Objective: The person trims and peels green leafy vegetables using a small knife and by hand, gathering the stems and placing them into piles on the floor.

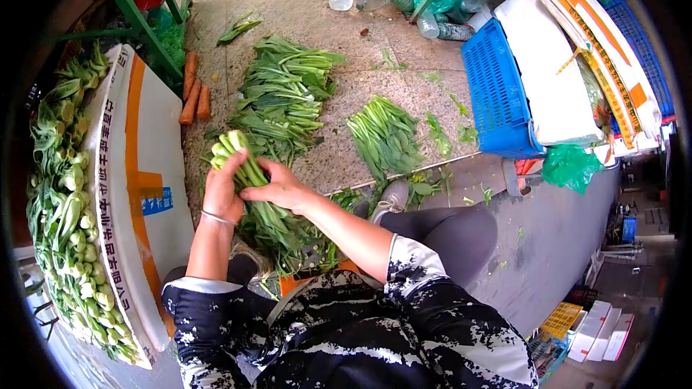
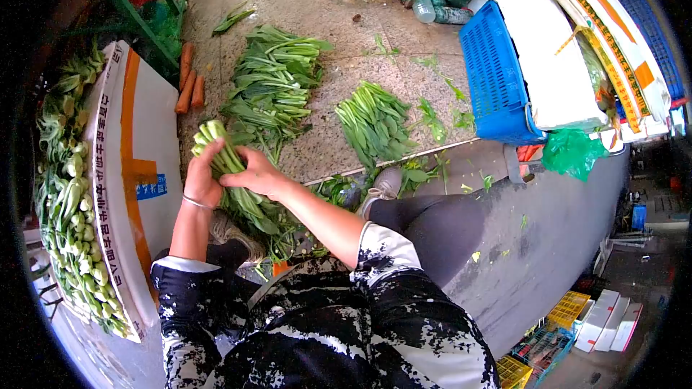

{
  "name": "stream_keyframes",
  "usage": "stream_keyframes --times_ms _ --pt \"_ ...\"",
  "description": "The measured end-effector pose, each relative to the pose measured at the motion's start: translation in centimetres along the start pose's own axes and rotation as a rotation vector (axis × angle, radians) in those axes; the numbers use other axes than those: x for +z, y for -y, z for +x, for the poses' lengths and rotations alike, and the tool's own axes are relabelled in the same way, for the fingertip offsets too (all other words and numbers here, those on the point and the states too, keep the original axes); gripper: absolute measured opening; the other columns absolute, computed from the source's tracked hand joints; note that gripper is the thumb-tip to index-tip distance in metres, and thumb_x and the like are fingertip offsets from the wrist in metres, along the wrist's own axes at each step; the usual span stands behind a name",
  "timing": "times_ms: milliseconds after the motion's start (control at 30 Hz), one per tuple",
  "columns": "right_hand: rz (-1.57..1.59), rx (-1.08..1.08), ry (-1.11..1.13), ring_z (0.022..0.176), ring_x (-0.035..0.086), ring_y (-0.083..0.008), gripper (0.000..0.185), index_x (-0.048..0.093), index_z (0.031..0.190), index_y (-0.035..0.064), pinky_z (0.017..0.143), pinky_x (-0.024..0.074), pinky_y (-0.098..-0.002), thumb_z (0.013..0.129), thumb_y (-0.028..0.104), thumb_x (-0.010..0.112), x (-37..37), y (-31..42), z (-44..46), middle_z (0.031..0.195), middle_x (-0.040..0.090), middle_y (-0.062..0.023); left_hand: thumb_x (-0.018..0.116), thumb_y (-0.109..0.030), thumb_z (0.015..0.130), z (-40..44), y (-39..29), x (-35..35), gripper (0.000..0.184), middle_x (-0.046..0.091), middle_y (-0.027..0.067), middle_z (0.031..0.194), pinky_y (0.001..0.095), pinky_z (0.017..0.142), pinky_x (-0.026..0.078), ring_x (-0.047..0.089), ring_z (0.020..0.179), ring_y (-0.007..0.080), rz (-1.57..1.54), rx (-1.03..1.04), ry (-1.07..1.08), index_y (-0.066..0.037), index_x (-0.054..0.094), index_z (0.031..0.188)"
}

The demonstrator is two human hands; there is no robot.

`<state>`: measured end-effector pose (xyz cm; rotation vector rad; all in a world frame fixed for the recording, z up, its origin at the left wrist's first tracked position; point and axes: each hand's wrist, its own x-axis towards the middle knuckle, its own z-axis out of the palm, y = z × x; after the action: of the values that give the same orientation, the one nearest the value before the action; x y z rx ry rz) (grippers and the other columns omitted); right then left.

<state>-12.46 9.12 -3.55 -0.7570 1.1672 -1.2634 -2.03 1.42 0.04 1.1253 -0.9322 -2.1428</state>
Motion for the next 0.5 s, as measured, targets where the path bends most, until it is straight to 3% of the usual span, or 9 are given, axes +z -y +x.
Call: stream_keyframes --times_ms 100,167,233,300,367,433,467,500 --pt "0.058 0.132 0.024 0.092 0.056 -0.0189 0.059 0.048 0.115 0.0007 0.086 0.0439 -0.031 0.065 0.018 0.075 -3.3 0.1 -1.3 0.102 0.058 -0.0095 0.064 -0.025 0.078 -0.6 0.7 1.5 0.036 0.059 0.0061 0.099 0.0366 0.084 0.041 0.053 0.094 0.0191 0.146 -0.082 0.134 -0.003 0.054 0.105" --pt "-0.022 0.156 -0.005 0.093 0.057 -0.0186 0.061 0.051 0.114 0.0003 0.087 0.0438 -0.0311 0.062 0.02 0.077 -6.9 1.2 -2.0 0.102 0.06 -0.0104 0.069 -0.03 0.073 -0.7 1.0 2.4 0.063 0.055 0.0072 0.108 0.0356 0.088 0.031 0.048 0.099 0.0177 0.176 -0.213 0.2 -0.003 0.041 0.123" --pt "-0.091 0.101 -0.053 0.092 0.058 -0.0191 0.059 0.052 0.113 0.0007 0.086 0.0442 -0.0321 0.063 0.02 0.076 -10.2 4.1 -3.3 0.102 0.06 -0.0104 0.069 -0.032 0.073 -0.4 1.9 2.8 0.073 0.055 0.0082 0.112 0.0336 0.085 0.031 0.047 0.1 0.0166 0.261 -0.204 0.137 -0.002 0.034 0.13" --pt "-0.363 0.159 -0.108 0.098 0.055 -0.0185 0.063 0.049 0.118 0.0003 0.089 0.0422 -0.0325 0.065 0.022 0.075 -13.9 7.6 -4.4 0.109 0.058 -0.0106 0.068 -0.032 0.074 -0.6 1.5 2.7 0.073 0.054 0.0084 0.113 0.0324 0.084 0.031 0.048 0.1 0.016 0.283 -0.188 0.141 -0.002 0.034 0.131" --pt "-0.864 0.036 -0.237 0.092 0.059 -0.022 0.065 0.051 0.118 0.004 0.081 0.0468 -0.0344 0.062 0.024 0.076 -19.3 7.9 -4.2 0.105 0.06 -0.0136 0.067 -0.031 0.075 -0.4 1.1 2.4 0.073 0.054 0.0086 0.114 0.0312 0.082 0.032 0.048 0.1 0.0155 0.312 -0.174 0.145 -0.001 0.033 0.131" --pt "-1.248 0.196 -0.371 0.092 0.059 -0.0262 0.072 0.048 0.122 0.0096 0.082 0.0474 -0.0372 0.061 0.031 0.077 -22.7 8.0 -4.3 0.108 0.06 -0.0135 0.065 -0.029 0.076 0.0 0.8 1.6 0.067 0.055 0.0074 0.112 0.0287 0.079 0.034 0.049 0.097 0.0134 0.378 -0.126 0.112 -0.002 0.036 0.13" --pt "-1.243 0.192 -0.355 0.092 0.059 -0.0262 0.072 0.048 0.122 0.0096 0.082 0.0474 -0.0372 0.061 0.031 0.077 -23.7 7.3 -4.1 0.108 0.06 -0.0135 0.063 -0.025 0.077 0.0 0.5 1.6 0.059 0.055 0.0055 0.11 0.0269 0.077 0.035 0.05 0.095 0.0115 0.36 -0.11 0.044 -0.003 0.039 0.127" --pt "-1.341 0.347 -0.433 0.095 0.058 -0.0281 0.077 0.045 0.126 0.0123 0.083 0.0465 -0.0387 0.06 0.035 0.077 -24.4 6.3 -3.8 0.109 0.059 -0.013 0.063 -0.025 0.077 -0.1 0.1 1.6 0.059 0.055 0.0055 0.11 0.0269 0.077 0.035 0.05 0.095 0.0115 0.359 -0.111 0.023 -0.003 0.039 0.127"
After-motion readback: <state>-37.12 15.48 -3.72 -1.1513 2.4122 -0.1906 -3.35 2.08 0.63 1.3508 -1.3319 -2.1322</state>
